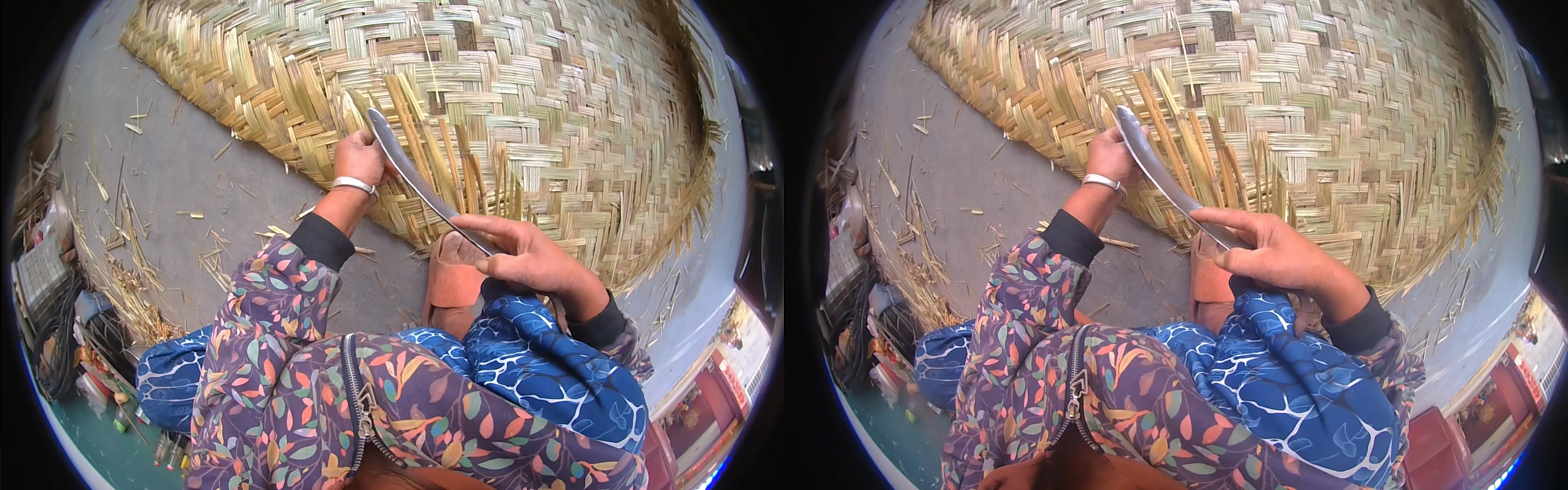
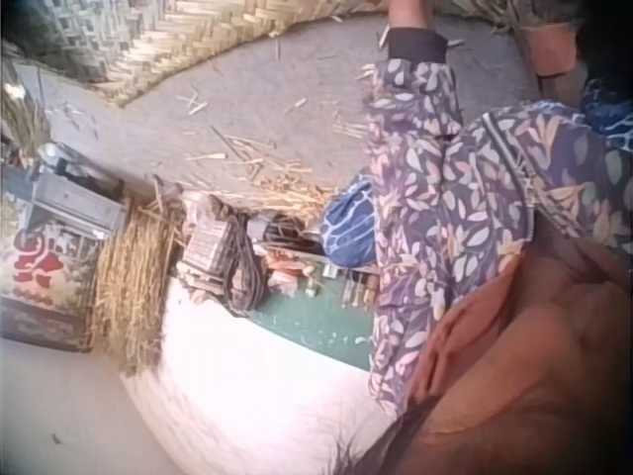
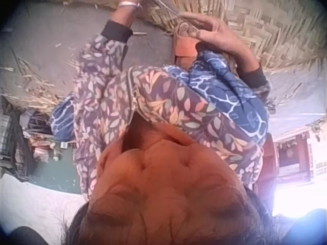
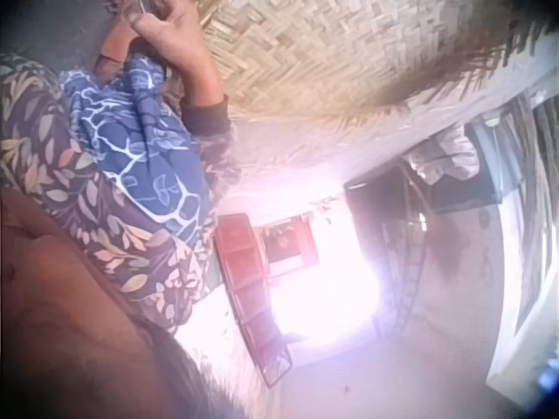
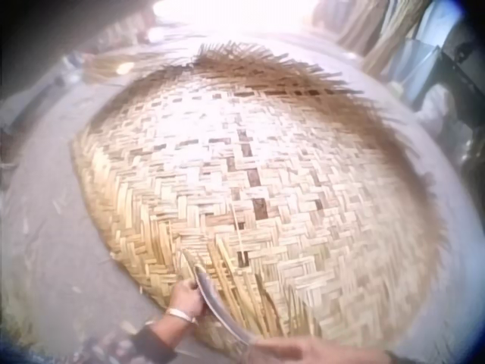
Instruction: The person sits on the floor and uses a curved knife to trim and adjust the edges of a large woven mat. They repeatedly tap and press the mat's edge with the knife to secure the weave.
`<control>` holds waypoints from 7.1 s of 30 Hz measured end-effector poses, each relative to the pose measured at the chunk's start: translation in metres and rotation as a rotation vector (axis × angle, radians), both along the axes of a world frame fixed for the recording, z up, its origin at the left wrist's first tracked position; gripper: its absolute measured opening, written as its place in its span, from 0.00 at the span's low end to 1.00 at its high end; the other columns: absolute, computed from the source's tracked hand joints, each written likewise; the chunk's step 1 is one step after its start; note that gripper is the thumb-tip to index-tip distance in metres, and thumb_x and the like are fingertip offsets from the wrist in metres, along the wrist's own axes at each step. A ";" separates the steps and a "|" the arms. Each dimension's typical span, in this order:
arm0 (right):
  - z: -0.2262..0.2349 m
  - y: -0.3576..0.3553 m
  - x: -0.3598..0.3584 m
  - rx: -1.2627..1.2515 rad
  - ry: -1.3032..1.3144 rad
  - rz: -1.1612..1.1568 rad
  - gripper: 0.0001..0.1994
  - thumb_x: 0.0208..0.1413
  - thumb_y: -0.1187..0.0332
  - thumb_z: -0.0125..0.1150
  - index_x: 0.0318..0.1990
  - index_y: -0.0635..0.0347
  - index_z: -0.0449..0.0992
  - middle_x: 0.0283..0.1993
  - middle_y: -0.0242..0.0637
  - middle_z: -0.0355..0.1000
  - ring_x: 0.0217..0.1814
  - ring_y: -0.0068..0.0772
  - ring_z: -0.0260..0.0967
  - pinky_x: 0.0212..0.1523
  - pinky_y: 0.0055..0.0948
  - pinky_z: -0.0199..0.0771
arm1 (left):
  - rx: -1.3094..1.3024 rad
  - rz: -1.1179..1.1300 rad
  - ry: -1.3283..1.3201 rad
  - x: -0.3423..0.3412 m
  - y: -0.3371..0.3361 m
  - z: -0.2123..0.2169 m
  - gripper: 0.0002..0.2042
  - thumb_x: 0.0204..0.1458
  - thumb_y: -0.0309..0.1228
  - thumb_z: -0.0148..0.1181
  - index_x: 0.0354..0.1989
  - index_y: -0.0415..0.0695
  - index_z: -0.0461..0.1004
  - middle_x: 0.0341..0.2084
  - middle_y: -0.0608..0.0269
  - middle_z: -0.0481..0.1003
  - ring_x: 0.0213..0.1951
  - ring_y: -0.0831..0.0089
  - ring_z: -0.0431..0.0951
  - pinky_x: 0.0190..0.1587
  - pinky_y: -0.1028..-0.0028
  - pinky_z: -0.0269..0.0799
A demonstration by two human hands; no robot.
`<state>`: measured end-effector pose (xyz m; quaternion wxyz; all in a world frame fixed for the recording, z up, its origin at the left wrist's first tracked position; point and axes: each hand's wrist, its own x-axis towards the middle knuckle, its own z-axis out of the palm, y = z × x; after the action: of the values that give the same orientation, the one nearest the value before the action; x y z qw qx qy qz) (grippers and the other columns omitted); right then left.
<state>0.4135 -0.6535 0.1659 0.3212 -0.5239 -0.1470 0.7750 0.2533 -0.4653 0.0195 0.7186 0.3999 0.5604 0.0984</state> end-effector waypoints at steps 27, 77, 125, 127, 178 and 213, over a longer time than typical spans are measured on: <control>-0.088 0.023 -0.038 0.236 -1.194 0.502 0.29 0.50 0.61 0.59 0.63 0.43 0.66 0.35 0.47 0.77 0.36 0.52 0.75 0.37 0.48 0.76 | -0.064 -0.166 0.010 -0.001 0.011 0.004 0.14 0.57 0.44 0.62 0.29 0.46 0.74 0.16 0.64 0.76 0.12 0.84 0.69 0.14 0.83 0.61; -0.077 0.035 -0.032 0.225 -1.225 0.567 0.30 0.47 0.63 0.60 0.63 0.40 0.68 0.31 0.47 0.76 0.33 0.52 0.75 0.34 0.48 0.75 | 0.723 -0.662 0.538 -0.013 -0.009 0.008 0.27 0.43 0.60 0.65 0.21 0.44 0.74 0.19 0.50 0.75 0.25 0.51 0.77 0.28 0.58 0.71; -0.086 0.297 -0.027 0.902 -1.294 0.625 0.28 0.50 0.65 0.59 0.62 0.40 0.68 0.25 0.42 0.74 0.22 0.44 0.74 0.22 0.41 0.73 | 0.782 -0.997 0.361 -0.031 -0.033 -0.004 0.13 0.42 0.35 0.68 0.31 0.44 0.71 0.28 0.58 0.73 0.34 0.57 0.78 0.37 0.61 0.75; -0.048 0.299 -0.034 0.923 -1.281 0.578 0.30 0.48 0.67 0.61 0.63 0.39 0.67 0.28 0.42 0.75 0.25 0.44 0.75 0.26 0.40 0.73 | 0.781 -0.989 0.360 -0.029 -0.025 0.009 0.11 0.45 0.36 0.66 0.32 0.45 0.73 0.28 0.58 0.74 0.33 0.58 0.79 0.36 0.61 0.76; 0.080 -0.029 -0.071 0.086 -0.957 0.100 0.35 0.54 0.78 0.55 0.71 0.59 0.52 0.31 0.25 0.67 0.32 0.13 0.60 0.35 0.15 0.62 | 1.479 -1.018 0.399 -0.023 0.036 -0.046 0.32 0.61 0.50 0.40 0.71 0.49 0.50 0.72 0.64 0.50 0.73 0.71 0.43 0.73 0.63 0.33; 0.025 -0.121 -0.030 0.065 -0.780 -0.423 0.34 0.56 0.79 0.54 0.70 0.64 0.50 0.55 0.42 0.70 0.54 0.27 0.70 0.55 0.27 0.69 | 0.707 -0.917 -0.269 0.029 -0.191 0.061 0.38 0.48 0.44 0.61 0.67 0.50 0.52 0.44 0.47 0.72 0.40 0.48 0.77 0.39 0.54 0.76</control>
<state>0.3832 -0.7741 0.1914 0.4096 -0.7854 -0.1711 0.4314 0.2825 -0.6564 0.0808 0.5757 0.8002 0.1680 0.0085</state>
